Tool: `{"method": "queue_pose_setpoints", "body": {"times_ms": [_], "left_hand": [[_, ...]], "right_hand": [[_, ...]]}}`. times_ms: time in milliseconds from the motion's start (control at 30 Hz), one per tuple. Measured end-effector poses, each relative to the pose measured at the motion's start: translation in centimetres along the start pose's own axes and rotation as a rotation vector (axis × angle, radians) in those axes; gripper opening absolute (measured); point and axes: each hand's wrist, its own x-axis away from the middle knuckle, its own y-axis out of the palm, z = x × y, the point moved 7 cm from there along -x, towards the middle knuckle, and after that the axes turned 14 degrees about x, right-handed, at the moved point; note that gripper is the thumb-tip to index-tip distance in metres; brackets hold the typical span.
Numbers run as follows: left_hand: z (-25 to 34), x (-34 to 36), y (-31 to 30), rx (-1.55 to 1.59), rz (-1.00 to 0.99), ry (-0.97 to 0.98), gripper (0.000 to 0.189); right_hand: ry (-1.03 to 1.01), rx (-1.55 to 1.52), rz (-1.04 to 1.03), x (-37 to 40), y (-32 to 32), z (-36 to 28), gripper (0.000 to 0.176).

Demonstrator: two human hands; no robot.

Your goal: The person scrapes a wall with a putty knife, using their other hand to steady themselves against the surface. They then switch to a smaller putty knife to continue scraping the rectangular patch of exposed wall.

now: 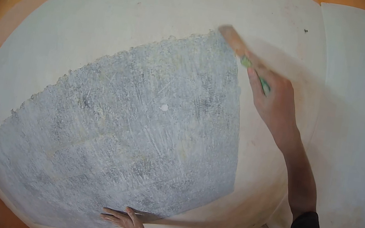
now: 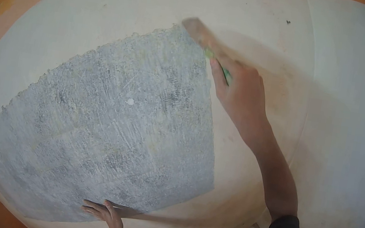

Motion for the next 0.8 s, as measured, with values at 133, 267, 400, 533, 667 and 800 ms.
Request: {"method": "queue_pose_setpoints", "body": {"times_ms": [133, 267, 400, 533, 667, 800], "left_hand": [[-0.4, -0.2, 0.0, 0.005, -0.005, 0.021, 0.097], [-0.3, 0.0, -0.2, 0.028, -0.022, 0.019, 0.099], [-0.2, 0.0, 0.6, 0.010, -0.027, 0.007, 0.098], [-0.6, -0.1, 0.2, 0.000, -0.015, -0.002, 0.098], [-0.2, -0.1, 0.0, -0.039, -0.056, 0.001, 0.101], [-0.7, -0.1, 0.1, 0.006, -0.044, -0.002, 0.099]], "right_hand": [[0.028, 0.072, -0.049, -0.3, -0.5, -1.3, 0.032], [0.011, 0.130, -0.012, 1.8, 0.1, -1.3, 0.035], [0.030, 0.101, -0.048, 0.4, -0.7, -1.5, 0.036], [0.056, 0.118, -0.051, 1.2, -0.7, -1.6, 0.035], [0.038, 0.130, -0.029, 1.1, -1.3, -1.7, 0.032], [0.078, 0.060, -0.036, 0.4, -0.8, -1.5, 0.028]]}}
